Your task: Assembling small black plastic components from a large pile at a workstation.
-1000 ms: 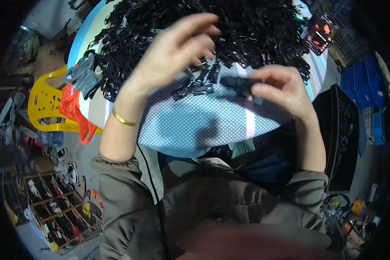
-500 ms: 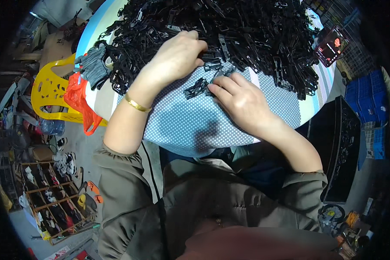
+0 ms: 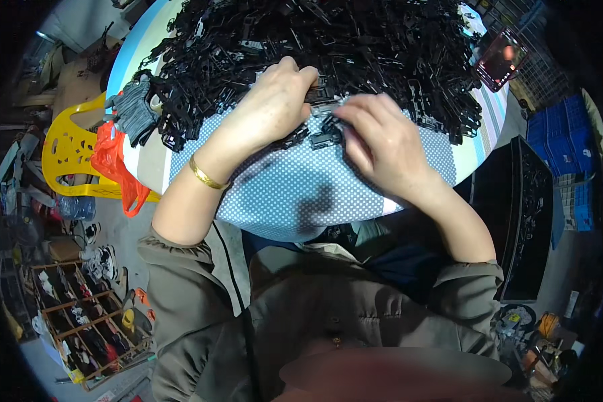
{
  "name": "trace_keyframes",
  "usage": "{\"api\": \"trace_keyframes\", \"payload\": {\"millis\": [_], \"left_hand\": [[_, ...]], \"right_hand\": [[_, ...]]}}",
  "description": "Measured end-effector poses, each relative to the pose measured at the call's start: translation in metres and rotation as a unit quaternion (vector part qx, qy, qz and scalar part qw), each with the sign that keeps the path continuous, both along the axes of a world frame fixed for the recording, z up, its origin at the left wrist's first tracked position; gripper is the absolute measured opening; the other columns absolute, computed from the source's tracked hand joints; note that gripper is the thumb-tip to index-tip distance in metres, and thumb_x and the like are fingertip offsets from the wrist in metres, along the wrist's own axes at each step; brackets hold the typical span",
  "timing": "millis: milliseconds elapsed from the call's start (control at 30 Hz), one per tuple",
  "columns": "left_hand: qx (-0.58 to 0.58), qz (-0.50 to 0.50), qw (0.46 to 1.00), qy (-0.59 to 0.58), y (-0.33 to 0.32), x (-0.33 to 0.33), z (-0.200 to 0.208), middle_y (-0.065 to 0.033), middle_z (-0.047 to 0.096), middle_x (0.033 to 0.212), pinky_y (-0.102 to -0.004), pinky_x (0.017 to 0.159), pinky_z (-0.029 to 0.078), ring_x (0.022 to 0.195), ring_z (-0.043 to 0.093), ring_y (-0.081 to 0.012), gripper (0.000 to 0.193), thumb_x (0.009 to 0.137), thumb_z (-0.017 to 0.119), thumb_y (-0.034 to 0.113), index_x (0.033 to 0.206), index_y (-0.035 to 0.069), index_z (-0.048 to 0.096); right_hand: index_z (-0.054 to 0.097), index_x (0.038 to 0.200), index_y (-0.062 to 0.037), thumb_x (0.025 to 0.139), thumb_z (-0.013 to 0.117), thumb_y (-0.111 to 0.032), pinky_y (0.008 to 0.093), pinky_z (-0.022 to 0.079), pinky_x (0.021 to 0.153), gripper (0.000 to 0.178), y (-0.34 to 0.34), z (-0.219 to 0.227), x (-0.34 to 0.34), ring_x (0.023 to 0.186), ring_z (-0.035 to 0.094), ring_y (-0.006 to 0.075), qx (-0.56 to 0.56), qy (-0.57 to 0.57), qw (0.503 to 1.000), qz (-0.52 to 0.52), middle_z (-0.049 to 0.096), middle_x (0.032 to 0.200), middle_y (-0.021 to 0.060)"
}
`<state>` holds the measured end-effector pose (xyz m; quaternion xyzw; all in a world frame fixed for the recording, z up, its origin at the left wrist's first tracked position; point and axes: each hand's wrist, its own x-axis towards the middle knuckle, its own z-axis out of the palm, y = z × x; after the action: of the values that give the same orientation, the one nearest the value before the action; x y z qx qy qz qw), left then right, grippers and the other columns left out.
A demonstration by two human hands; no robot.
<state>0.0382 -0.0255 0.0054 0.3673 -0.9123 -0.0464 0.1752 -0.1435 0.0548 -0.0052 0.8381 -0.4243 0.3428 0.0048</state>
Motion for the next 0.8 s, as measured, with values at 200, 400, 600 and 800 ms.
{"api": "trace_keyframes", "payload": {"millis": [200, 400, 600, 800], "left_hand": [[0.035, -0.089, 0.987, 0.128, 0.016, -0.016, 0.018, -0.0106, 0.063, 0.089, -0.0302, 0.072, 0.047, 0.080, 0.058, -0.0198, 0.036, 0.068, 0.069, 0.010, 0.102, 0.002, 0.060], [0.249, -0.032, 0.949, 0.193, 0.015, -0.014, 0.022, -0.0057, 0.064, 0.087, -0.0200, 0.062, 0.049, 0.069, 0.058, -0.0072, 0.034, 0.074, 0.070, 0.009, 0.104, -0.001, 0.059], [0.350, -0.030, 0.888, 0.297, 0.010, -0.018, 0.015, -0.0076, 0.064, 0.073, -0.0215, 0.053, 0.046, 0.057, 0.058, -0.0079, 0.033, 0.073, 0.070, 0.013, 0.102, 0.001, 0.062], [0.218, 0.021, 0.910, 0.352, -0.003, -0.009, 0.010, -0.0033, 0.059, 0.070, -0.0204, 0.052, 0.046, 0.058, 0.057, -0.0085, 0.025, 0.078, 0.065, 0.009, 0.100, 0.000, 0.058]], "right_hand": [[0.058, 0.106, -0.0001, 0.074, 0.067, -0.013, 0.0320, 0.048, 0.072, 0.035, -0.018, -0.004, -0.020, 0.086, 0.057, 0.0258, -0.033, -0.073, 0.996, -0.035, 0.061, 0.097, 0.0129], [0.062, 0.102, 0.0001, 0.074, 0.068, -0.015, 0.0267, 0.047, 0.065, 0.032, -0.018, 0.002, -0.028, 0.070, 0.059, 0.0182, 0.250, -0.246, 0.936, -0.012, 0.062, 0.086, 0.0108], [0.060, 0.096, 0.0000, 0.076, 0.065, -0.012, 0.0310, 0.046, 0.071, 0.024, -0.011, 0.009, -0.030, 0.082, 0.057, 0.0245, -0.107, -0.069, 0.989, -0.071, 0.061, 0.088, 0.0115], [0.062, 0.088, 0.0008, 0.070, 0.068, -0.020, 0.0349, 0.046, 0.071, 0.028, -0.001, 0.019, -0.047, 0.076, 0.057, 0.0268, 0.129, 0.046, 0.990, -0.031, 0.060, 0.084, 0.0131]]}}
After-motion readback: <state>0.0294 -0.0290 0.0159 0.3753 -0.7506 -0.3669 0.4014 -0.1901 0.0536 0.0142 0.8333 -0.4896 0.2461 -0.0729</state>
